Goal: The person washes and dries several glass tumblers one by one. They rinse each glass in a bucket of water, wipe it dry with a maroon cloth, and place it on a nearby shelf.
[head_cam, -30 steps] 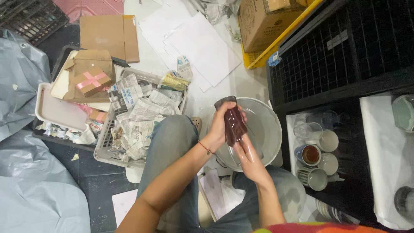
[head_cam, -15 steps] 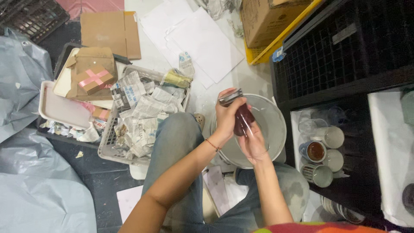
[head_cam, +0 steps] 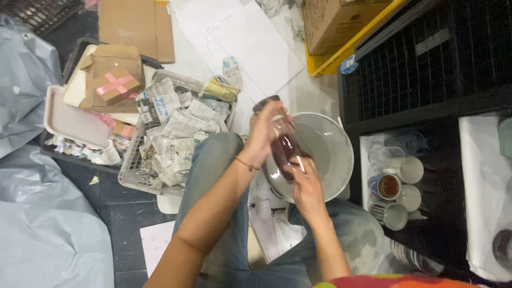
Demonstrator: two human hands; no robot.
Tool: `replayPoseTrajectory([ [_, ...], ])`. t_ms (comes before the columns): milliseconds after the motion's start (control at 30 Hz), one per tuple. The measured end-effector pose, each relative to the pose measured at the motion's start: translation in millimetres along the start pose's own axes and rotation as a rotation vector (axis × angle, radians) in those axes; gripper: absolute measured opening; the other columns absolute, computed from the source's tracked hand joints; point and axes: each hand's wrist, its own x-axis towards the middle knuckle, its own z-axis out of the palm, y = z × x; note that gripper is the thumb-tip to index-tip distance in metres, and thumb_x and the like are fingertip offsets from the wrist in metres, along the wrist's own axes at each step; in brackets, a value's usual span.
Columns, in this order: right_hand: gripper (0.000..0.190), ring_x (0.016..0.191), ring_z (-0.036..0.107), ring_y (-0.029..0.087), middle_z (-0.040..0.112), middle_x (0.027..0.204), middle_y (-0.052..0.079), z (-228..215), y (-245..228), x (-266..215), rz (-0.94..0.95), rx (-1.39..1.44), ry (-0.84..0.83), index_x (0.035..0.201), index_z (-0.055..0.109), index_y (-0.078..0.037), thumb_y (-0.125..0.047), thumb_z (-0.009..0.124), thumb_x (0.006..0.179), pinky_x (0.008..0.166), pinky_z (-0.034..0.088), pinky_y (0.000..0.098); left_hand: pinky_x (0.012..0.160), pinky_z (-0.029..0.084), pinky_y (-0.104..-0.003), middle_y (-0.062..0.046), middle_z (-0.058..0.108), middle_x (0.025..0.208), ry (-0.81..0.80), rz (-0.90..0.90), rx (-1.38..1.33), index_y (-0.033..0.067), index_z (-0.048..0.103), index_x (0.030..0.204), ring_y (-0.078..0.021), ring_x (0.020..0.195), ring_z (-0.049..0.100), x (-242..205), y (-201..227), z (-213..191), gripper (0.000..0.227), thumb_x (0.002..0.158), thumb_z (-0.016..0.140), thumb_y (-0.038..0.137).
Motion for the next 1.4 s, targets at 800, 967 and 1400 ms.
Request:
replayPoseTrajectory([
  [800,0.054,0.134,0.053,0.039,0.054,0.144,0.020,-20,-36,19,-0.010,0.055,0.060,0.133,0.053,-0.009,-0.008,0.076,0.084,0.110,0.044,0.0425,0.075,0.057,-0.038,-0.008,0.062,0.091,-0.026,-0.100,-0.054,0.0053,0.060,0.098,-0.0210,0.081,0.066,6,-28,-6,0.025,0.091,0.067,0.028],
  [967,0.074,0.126,0.057,0.031,0.054,0.143,0.017,-7,-17,5,0.471,1.063,0.192,0.147,0.046,-0.009,0.001,0.072,0.078,0.105,0.044,0.0384,0.076,0.057,-0.038,-0.010,0.063,0.090,-0.164,0.045,0.010,0.0024,0.062,0.102,-0.0230,0.081,0.066,1,-37,-1,0.025,0.092,0.065,0.025],
  [1400,0.073,0.119,0.055,0.037,0.061,0.135,0.009,-40,-71,16,-0.069,-0.250,-0.047,0.140,0.057,-0.011,-0.003,0.076,0.070,0.101,0.046,0.0470,0.077,0.058,-0.040,-0.008,0.061,0.098,-0.115,-0.088,-0.024,0.0039,0.057,0.103,-0.0218,0.082,0.065,7,-25,-7,0.027,0.091,0.067,0.025],
])
